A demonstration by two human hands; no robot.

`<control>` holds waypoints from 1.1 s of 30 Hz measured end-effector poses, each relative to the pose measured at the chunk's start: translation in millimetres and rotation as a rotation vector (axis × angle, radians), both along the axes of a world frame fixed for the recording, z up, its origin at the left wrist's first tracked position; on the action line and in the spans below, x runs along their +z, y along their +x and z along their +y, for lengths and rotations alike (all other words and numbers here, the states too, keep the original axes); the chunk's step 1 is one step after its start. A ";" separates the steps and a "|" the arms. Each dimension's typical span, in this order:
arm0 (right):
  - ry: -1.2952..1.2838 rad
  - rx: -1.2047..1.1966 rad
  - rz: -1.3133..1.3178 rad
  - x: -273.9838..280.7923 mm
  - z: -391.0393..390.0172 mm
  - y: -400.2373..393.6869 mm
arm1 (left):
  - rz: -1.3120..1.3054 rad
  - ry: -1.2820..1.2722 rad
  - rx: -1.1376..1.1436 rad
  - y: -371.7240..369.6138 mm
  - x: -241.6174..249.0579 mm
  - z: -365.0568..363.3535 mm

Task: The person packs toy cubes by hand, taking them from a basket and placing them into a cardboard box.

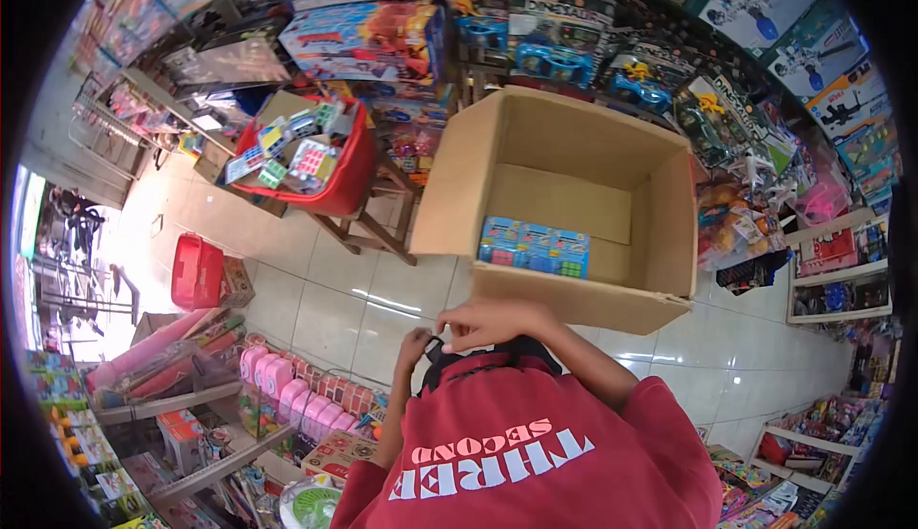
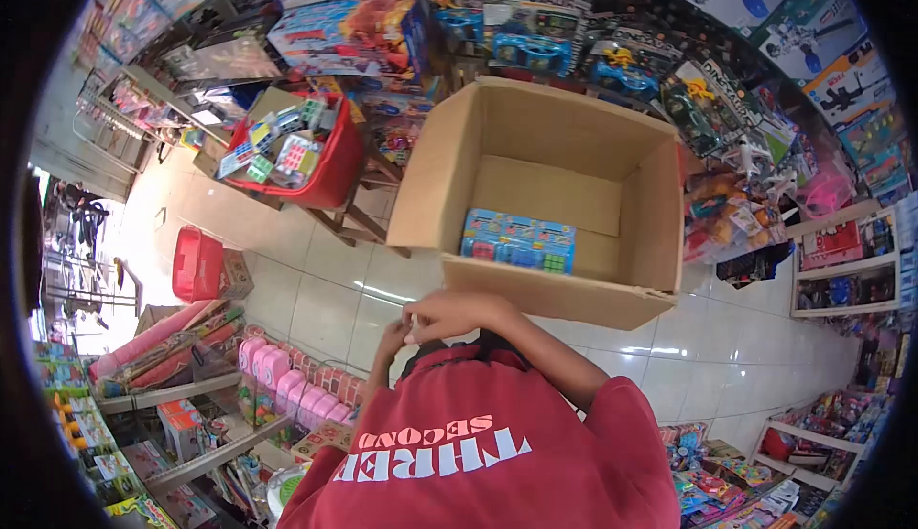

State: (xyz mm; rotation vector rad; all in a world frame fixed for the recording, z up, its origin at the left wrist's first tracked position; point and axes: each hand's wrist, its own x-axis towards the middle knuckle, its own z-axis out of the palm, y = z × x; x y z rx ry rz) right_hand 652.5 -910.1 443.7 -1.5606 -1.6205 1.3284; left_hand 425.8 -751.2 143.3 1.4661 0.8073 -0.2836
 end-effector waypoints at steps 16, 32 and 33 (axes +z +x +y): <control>-0.464 -0.706 -0.036 -348.8 62.1 -80.6 | 0.169 0.084 0.070 -192.4 -92.6 81.6; -0.811 -0.704 0.179 -373.1 187.9 -46.7 | 0.242 0.067 0.141 -129.1 -49.8 240.2; -0.794 -0.651 0.139 -368.0 208.3 -36.6 | 0.241 0.084 0.125 -118.9 -42.6 255.8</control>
